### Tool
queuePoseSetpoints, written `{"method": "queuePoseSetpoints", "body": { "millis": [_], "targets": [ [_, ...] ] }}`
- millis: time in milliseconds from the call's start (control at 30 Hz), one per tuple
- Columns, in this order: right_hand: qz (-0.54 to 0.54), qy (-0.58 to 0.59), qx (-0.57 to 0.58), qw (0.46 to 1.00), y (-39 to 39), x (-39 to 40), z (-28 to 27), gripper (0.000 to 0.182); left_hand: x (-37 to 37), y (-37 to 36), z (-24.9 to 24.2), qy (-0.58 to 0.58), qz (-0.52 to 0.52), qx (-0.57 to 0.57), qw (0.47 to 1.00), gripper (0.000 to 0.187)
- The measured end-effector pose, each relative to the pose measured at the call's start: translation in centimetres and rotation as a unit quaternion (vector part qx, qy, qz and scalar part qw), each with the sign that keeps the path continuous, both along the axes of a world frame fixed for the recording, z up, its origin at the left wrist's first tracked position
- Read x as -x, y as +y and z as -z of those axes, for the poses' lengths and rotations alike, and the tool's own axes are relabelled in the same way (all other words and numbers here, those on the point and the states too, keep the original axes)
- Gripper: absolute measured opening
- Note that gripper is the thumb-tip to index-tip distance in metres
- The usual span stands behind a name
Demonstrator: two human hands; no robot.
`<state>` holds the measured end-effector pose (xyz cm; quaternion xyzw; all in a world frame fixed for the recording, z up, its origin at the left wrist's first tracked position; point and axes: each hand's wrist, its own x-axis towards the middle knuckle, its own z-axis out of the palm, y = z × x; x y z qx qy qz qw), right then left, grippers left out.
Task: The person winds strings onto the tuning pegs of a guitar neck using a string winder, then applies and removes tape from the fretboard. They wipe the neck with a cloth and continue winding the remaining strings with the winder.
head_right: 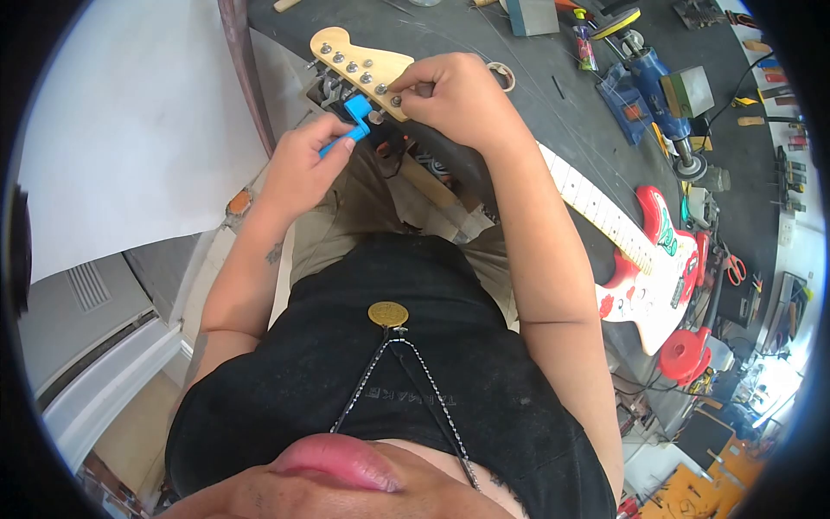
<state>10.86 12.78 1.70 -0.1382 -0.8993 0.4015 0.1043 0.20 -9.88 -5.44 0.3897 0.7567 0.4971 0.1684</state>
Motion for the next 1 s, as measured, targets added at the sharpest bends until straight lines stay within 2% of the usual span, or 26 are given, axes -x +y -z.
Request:
{"method": "queuePoseSetpoints", "body": {
  "millis": [33, 67, 100, 167, 200, 233, 300, 333, 367, 433, 467, 567, 600, 633, 700, 733, 767, 833, 867, 900, 967, 1000],
  "targets": [
    [-0.003, -0.009, -0.008, 1.0, -0.2, 0.0, -0.4, 0.025, -0.3, -0.2, 0.0, -0.02, 0.023, -0.066, 0.997, 0.02],
    [-0.007, -0.02, -0.015, 1.0, -0.4, -0.2, -0.5, 0.024, 0.4, 0.2, 2.1, -0.046, -0.038, -0.126, 0.99, 0.021],
    [-0.009, -0.022, -0.013, 1.0, -0.4, -0.3, -0.2, 0.024, 0.1, 0.0, 2.0, -0.047, -0.04, -0.124, 0.99, 0.021],
    [-0.014, 0.003, -0.016, 1.0, 0.0, -0.1, 0.6, 0.025, 0.1, 0.2, 1.4, 0.056, -0.074, 0.106, 0.99, 0.021],
    [-0.015, 0.006, -0.018, 1.0, 0.0, 0.1, 0.5, 0.025, -0.2, 0.2, 0.9, 0.086, -0.014, 0.076, 0.993, 0.019],
    [-0.014, 0.002, -0.016, 1.0, 0.0, 0.0, 0.5, 0.025, -0.5, 0.0, 0.4, 0.085, -0.014, 0.075, 0.993, 0.019],
    [-0.013, -0.002, -0.014, 1.0, -0.1, -0.2, 0.6, 0.025, -0.9, -0.4, -0.8, -0.013, -0.004, -0.063, 0.998, 0.017],
    [-0.016, -0.001, -0.02, 1.0, -0.1, -0.2, 0.7, 0.025, -0.5, 0.1, 0.5, -0.069, -0.063, -0.095, 0.991, 0.018],
    [-0.022, 0.001, -0.028, 0.999, -0.1, -0.1, 0.7, 0.025, -0.3, 0.1, 0.7, -0.069, -0.066, -0.096, 0.991, 0.018],
    [-0.023, -0.012, -0.02, 0.999, 0.0, -0.1, 0.6, 0.023, 0.1, 0.3, 0.5, 0.05, -0.069, 0.12, 0.989, 0.02],
    [-0.019, -0.025, -0.011, 0.999, 0.1, -0.2, 0.6, 0.022, 0.1, 0.2, 0.3, 0.051, -0.071, 0.119, 0.989, 0.02],
    [-0.029, -0.01, -0.024, 0.999, 0.2, -0.3, 0.3, 0.022, -0.1, -0.5, -1.2, -0.01, 0.041, -0.043, 0.998, 0.019],
    [-0.031, -0.011, -0.023, 0.999, 0.3, -0.3, 0.1, 0.022, -0.1, -0.3, -0.9, -0.085, 0.0, -0.09, 0.992, 0.017],
    [-0.047, 0.003, -0.056, 0.997, 0.4, -0.3, -0.3, 0.023, 0.1, -0.2, -0.8, -0.085, -0.002, -0.09, 0.992, 0.017],
    [-0.063, 0.018, -0.09, 0.994, 0.5, -0.4, -0.3, 0.024, 0.2, 0.2, -1.0, 0.046, -0.084, 0.069, 0.993, 0.017],
    [-0.087, 0.031, -0.111, 0.989, 0.6, -0.6, -0.1, 0.025, -0.1, 0.6, -0.2, 0.06, -0.069, 0.107, 0.99, 0.017],
    [-0.11, 0.045, -0.136, 0.984, 0.9, -0.6, -0.1, 0.025, -0.1, 0.6, -0.1, 0.063, -0.069, 0.104, 0.99, 0.017],
    [-0.115, 0.065, -0.169, 0.977, 0.9, -0.8, -0.6, 0.025, -0.7, 0.0, -0.6, 0.032, 0.032, 0.016, 0.999, 0.017],
    [-0.122, 0.083, -0.197, 0.969, 0.9, -1.0, -0.7, 0.025, -0.9, 0.0, -0.8, -0.016, 0.023, -0.068, 0.997, 0.016],
    [-0.123, 0.08, -0.196, 0.97, 0.6, -1.1, -0.8, 0.025, -0.8, 0.1, -0.5, -0.019, 0.022, -0.068, 0.997, 0.016],
    [-0.091, 0.082, -0.229, 0.966, -0.2, -1.4, -0.8, 0.023, -0.3, 0.5, 0.4, 0.002, -0.096, -0.083, 0.992, 0.015],
    [-0.089, 0.083, -0.228, 0.966, -0.2, -1.4, -0.6, 0.023, 0.0, 0.7, 0.7, 0.035, -0.11, -0.042, 0.992, 0.015]
  ]
}}
